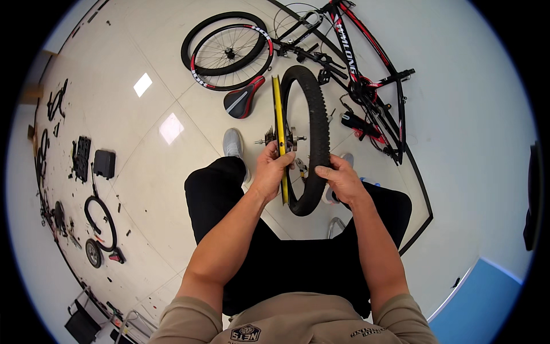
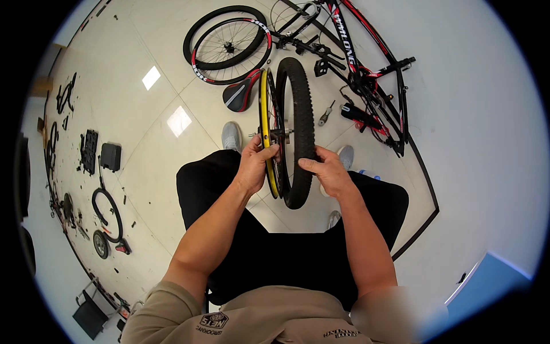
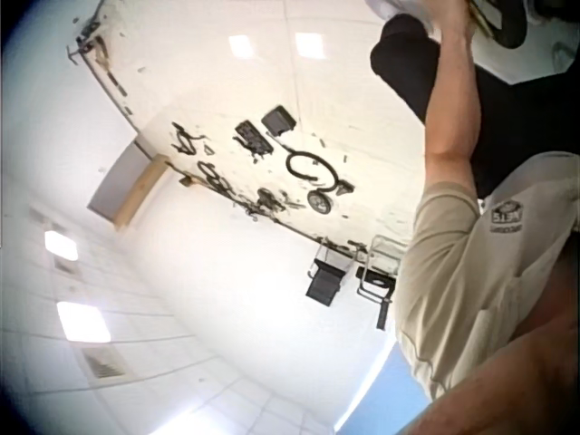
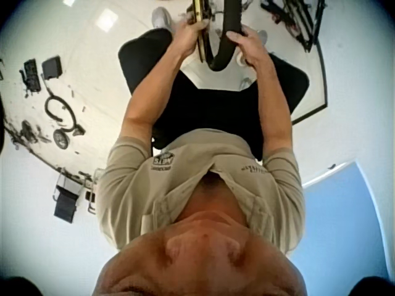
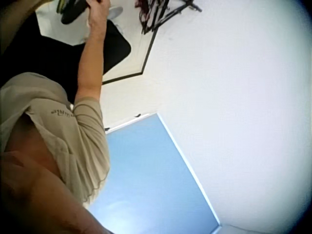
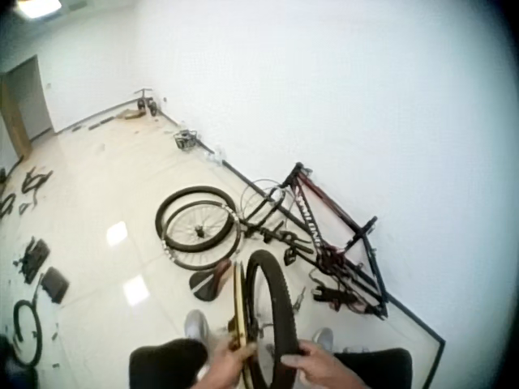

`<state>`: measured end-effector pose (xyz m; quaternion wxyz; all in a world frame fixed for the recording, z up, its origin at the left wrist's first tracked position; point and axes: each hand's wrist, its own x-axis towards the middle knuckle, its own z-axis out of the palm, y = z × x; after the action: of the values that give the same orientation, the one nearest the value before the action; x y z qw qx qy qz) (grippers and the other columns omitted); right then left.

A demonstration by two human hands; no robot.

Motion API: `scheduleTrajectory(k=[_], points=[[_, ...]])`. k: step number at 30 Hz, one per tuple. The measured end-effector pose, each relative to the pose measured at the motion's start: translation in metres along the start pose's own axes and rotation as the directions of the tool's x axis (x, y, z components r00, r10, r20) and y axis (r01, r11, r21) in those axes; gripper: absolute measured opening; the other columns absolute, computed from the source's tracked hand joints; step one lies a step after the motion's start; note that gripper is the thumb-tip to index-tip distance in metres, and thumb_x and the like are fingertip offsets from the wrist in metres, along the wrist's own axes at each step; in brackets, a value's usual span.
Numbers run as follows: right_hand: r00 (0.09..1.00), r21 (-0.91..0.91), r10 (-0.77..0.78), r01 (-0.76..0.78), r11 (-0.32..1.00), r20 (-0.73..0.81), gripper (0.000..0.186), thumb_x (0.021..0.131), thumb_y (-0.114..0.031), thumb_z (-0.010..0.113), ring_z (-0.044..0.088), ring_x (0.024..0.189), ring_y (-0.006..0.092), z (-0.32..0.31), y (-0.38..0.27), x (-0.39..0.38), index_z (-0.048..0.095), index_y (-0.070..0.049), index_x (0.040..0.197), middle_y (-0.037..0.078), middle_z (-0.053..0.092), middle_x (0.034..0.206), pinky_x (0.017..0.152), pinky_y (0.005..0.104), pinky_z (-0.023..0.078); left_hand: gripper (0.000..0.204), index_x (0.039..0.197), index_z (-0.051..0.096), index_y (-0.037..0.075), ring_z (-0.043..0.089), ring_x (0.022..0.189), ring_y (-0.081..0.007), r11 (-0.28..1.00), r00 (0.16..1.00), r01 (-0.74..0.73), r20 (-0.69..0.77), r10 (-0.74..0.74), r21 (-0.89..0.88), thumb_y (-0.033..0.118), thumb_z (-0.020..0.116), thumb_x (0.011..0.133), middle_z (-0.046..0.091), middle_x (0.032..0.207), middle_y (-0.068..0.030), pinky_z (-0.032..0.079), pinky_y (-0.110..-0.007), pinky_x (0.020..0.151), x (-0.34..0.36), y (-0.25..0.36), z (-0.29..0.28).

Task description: The person removes a bicycle tire from a wheel, then installs a new tire onto the same wheel. They manipulate the tire and rim by hand, seating the tire bead around the rim and adjusting it into place.

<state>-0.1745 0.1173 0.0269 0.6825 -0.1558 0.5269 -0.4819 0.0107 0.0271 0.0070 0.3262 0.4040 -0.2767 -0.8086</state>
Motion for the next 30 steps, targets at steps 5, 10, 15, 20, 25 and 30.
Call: scheduleTrajectory(k=[5,10,15,20,25,30], points=[[1.000,0.057,0.020,-0.020,0.998,-0.001,0.046,0.087,-0.005,0.073,0.062,0.108,0.0206,-0.011,0.003,0.005,0.057,0.004,0.130,0.010,0.066,0.116,0.098,0.0373,0.048,0.020,0.108,0.058,0.004,0.059,0.074,-0.0122,1.000,0.998,0.027,-0.053,-0.027,-0.001,-0.001,0.065,0.090,0.061,0.088,-0.0016,0.050,-0.028,0.069,0.000,0.000,0.003],[1.000,0.128,-0.001,-0.003,0.992,0.030,0.049,0.084,-0.009,0.076,0.063,0.106,0.0229,0.002,-0.005,0.005,0.058,0.004,0.128,0.011,0.066,0.116,0.097,0.0397,0.051,0.020,0.107,0.058,0.004,0.058,0.073,-0.0124,1.000,0.997,0.017,-0.079,-0.017,-0.009,0.000,0.065,0.089,0.060,0.088,-0.0019,0.049,-0.028,0.069,0.001,0.000,0.001],[1.000,0.109,0.020,-0.021,0.994,0.015,0.049,0.084,-0.009,0.077,0.064,0.103,0.0222,-0.002,-0.003,0.007,0.059,0.004,0.127,0.011,0.067,0.114,0.096,0.0388,0.050,0.014,0.102,0.059,0.006,0.056,0.075,-0.0123,0.999,0.995,0.036,-0.095,-0.036,-0.001,0.000,0.064,0.090,0.059,0.088,-0.0010,0.048,-0.028,0.071,0.001,0.003,0.002],[0.999,0.037,0.009,-0.007,0.999,-0.044,0.044,0.084,-0.004,0.076,0.063,0.101,0.0194,-0.007,0.004,0.011,0.061,0.004,0.124,0.009,0.067,0.112,0.096,0.0356,0.048,0.014,0.103,0.059,0.006,0.056,0.075,-0.0117,0.999,0.998,0.034,-0.062,-0.033,0.014,0.003,0.065,0.091,0.060,0.088,-0.0007,0.048,-0.028,0.071,0.002,0.002,0.001],[1.000,0.049,0.000,0.001,0.999,-0.025,0.043,0.084,-0.002,0.076,0.062,0.103,0.0187,-0.004,0.002,0.008,0.062,0.005,0.124,0.008,0.068,0.111,0.096,0.0343,0.048,0.020,0.108,0.058,0.005,0.058,0.076,-0.0126,1.000,0.999,0.031,-0.009,-0.031,-0.001,0.006,0.067,0.090,0.061,0.089,-0.0022,0.050,-0.029,0.073,0.001,0.003,0.002],[1.000,0.061,0.016,-0.015,0.998,-0.015,0.045,0.084,-0.002,0.076,0.063,0.103,0.0185,0.006,0.005,0.005,0.061,0.005,0.125,0.008,0.068,0.111,0.096,0.0334,0.049,0.032,0.115,0.055,0.003,0.063,0.079,-0.0147,0.994,0.998,0.042,0.048,-0.047,0.102,0.009,0.072,0.089,0.063,0.092,-0.0039,0.052,-0.030,0.080,-0.002,0.001,0.005]])
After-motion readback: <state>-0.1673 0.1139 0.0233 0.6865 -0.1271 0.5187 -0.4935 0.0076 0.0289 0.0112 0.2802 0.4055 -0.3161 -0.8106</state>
